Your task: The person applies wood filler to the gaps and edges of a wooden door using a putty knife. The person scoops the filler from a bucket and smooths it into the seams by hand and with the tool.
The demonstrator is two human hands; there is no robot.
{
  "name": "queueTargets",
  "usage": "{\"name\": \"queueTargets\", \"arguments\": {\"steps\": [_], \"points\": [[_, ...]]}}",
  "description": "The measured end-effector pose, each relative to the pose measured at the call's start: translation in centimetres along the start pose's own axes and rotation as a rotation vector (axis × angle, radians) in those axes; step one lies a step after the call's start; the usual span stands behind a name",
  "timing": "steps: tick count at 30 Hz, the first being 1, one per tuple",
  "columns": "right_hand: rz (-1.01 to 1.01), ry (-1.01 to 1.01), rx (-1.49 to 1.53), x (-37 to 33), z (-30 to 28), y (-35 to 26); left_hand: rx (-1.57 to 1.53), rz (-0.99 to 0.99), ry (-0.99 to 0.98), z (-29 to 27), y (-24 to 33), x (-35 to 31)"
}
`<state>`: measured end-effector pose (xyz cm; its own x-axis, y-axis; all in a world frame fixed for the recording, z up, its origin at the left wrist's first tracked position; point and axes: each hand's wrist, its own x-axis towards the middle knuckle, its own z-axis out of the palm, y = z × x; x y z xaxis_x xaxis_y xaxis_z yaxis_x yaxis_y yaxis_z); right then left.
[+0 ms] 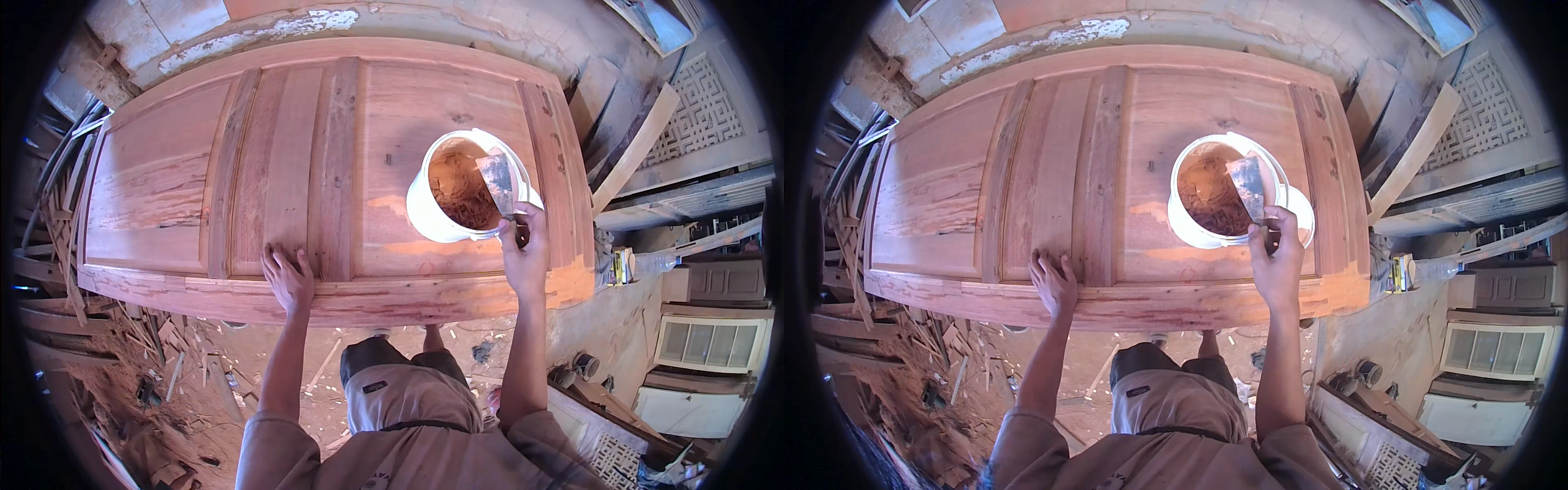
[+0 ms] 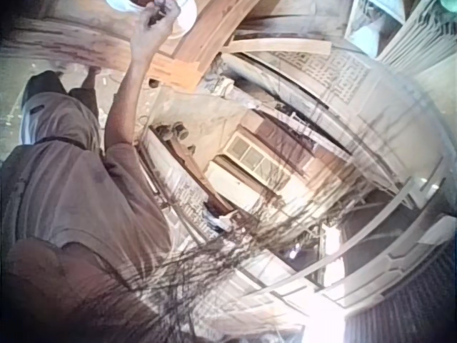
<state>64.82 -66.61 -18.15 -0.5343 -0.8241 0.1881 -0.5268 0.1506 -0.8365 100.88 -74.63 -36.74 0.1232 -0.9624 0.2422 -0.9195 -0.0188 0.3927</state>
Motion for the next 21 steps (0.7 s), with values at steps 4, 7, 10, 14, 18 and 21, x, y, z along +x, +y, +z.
{"name": "queueTargets", "arguments": {"steps": [4, 7, 10, 14, 18, 21], "points": [[0.392, -0.074, 0.689, -0.7, 0.1, -0.1, 0.01, -0.01, -0.03, 0.1, -0.1, 0.0], [0.519, -0.135, 1.028, -1.0, 0.7, 0.6, 0.023, -0.01, -0.036, 0.0, -0.1, 0.0], [0.574, -0.233, 1.354, -1.2, 1.3, 1.3, 0.021, -0.011, -0.028, 0.1, 0.0, 0.0], [0.6, -0.219, 1.341, -1.5, 1.1, 1.2, 0.018, -0.007, -0.019, 0.1, 0.1, 0.0], [0.423, -0.12, 0.592, -1.2, 0.3, 0.3, 0.014, 0.017, 0.013, 0.1, 0.0, 0.0], [0.377, -0.163, 0.381, -0.6, -0.3, 0.0, 0.02, 0.02, -0.004, 0.1, 0.1, 0.0]]}}
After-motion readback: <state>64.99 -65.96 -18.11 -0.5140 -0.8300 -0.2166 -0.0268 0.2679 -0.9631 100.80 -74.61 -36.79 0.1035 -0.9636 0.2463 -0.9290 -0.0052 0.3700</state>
